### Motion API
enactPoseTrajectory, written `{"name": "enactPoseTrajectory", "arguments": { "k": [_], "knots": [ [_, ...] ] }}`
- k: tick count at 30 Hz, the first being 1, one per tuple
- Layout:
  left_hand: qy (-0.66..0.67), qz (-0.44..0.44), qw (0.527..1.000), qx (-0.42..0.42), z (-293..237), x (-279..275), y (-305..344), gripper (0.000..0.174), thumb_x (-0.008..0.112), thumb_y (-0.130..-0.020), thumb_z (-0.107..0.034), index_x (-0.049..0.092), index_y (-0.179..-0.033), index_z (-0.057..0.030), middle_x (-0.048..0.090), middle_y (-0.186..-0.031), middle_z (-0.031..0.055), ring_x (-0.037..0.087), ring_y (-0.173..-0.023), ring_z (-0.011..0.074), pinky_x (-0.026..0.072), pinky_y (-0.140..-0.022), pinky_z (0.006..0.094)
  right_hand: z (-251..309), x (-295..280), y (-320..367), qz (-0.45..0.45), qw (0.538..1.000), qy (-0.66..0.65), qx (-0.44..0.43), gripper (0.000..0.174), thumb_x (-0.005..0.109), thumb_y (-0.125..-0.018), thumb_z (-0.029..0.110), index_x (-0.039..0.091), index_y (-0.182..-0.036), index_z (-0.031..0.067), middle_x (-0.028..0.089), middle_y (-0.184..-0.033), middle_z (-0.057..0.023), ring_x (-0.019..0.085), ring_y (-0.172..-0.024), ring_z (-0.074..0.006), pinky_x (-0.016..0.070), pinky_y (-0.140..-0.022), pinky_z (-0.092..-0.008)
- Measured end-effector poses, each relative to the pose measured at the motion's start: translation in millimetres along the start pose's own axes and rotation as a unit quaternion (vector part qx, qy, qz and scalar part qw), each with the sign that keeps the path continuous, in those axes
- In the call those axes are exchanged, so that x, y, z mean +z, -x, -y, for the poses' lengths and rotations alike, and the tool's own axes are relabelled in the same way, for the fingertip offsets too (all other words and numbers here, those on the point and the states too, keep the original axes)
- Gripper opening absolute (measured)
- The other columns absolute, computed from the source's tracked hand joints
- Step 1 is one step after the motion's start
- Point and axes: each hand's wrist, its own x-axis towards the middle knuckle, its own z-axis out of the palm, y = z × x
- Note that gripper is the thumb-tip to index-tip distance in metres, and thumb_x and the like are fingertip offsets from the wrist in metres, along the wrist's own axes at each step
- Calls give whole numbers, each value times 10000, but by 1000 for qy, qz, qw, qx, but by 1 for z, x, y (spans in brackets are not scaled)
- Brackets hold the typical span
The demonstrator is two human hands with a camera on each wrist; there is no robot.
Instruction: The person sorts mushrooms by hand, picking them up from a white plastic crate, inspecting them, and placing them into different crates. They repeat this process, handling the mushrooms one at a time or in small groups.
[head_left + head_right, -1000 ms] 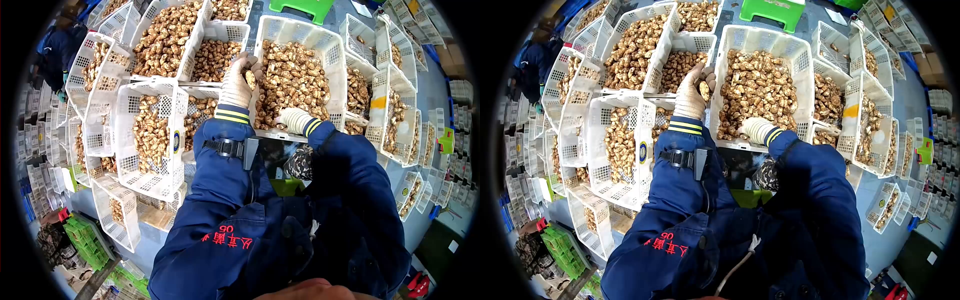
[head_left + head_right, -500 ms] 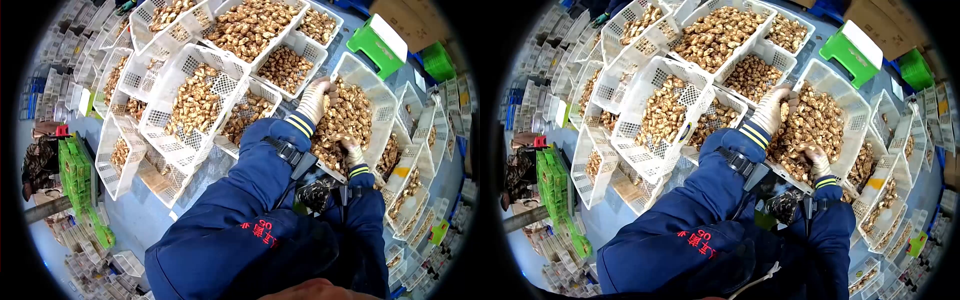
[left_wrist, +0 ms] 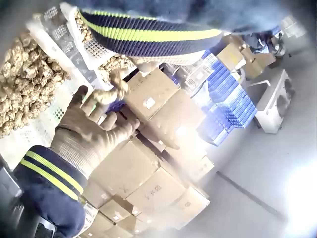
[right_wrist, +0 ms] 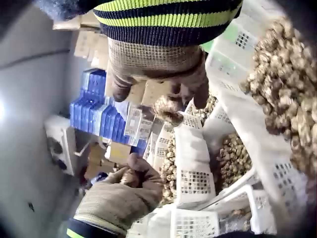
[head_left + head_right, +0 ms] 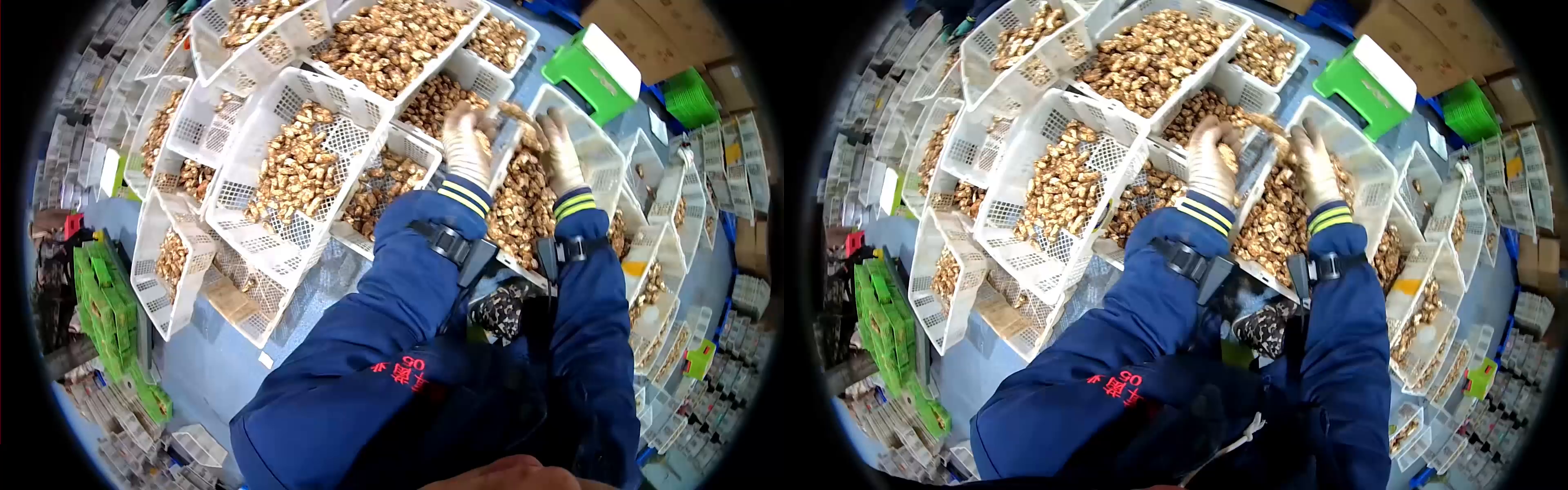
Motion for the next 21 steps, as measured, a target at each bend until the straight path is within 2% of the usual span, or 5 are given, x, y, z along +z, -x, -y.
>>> {"name": "enactPoseTrajectory", "arguments": {
  "k": [7,11,15,18,21],
  "knots": [
    [63,-26,997,-44,-6,5,-4,352,546,-874,-83,489,-1216,-29,585,-998,100,567,-826,176,506,-703,305,-59,-49,48,66,885,459,-29,321,611,-877,234,622,-1163,89,681,-1008,-156,645,-922,-253,495,-858,-329],
    [54,-28,996,-67,-4,9,-5,322,548,-879,-87,506,-1194,-35,587,-995,98,570,-838,176,507,-700,295,-88,-34,85,302,770,561,36,372,611,-831,266,607,-1160,91,665,-1014,-190,636,-930,-341,500,-847,-390],
    [49,-14,997,-62,0,6,-6,295,537,-880,-72,518,-1173,-41,599,-996,107,587,-833,186,515,-698,297,-114,-17,95,321,685,649,83,440,634,-786,290,606,-1190,119,621,-1061,-227,608,-987,-376,486,-871,-426],
    [42,-11,997,-56,3,5,-7,292,533,-875,-61,520,-1166,-43,604,-990,113,599,-832,198,526,-687,301,-102,-26,95,260,804,521,123,377,622,-791,232,617,-1115,38,636,-1028,-159,620,-957,-285,499,-823,-379],
    [27,-18,998,-61,4,1,-12,304,535,-874,-58,519,-1177,-41,604,-994,116,602,-837,201,528,-685,298,-102,-68,101,116,969,61,211,395,604,-826,199,531,-1173,25,595,-1029,-98,588,-932,-212,517,-831,-339]
  ]
}}
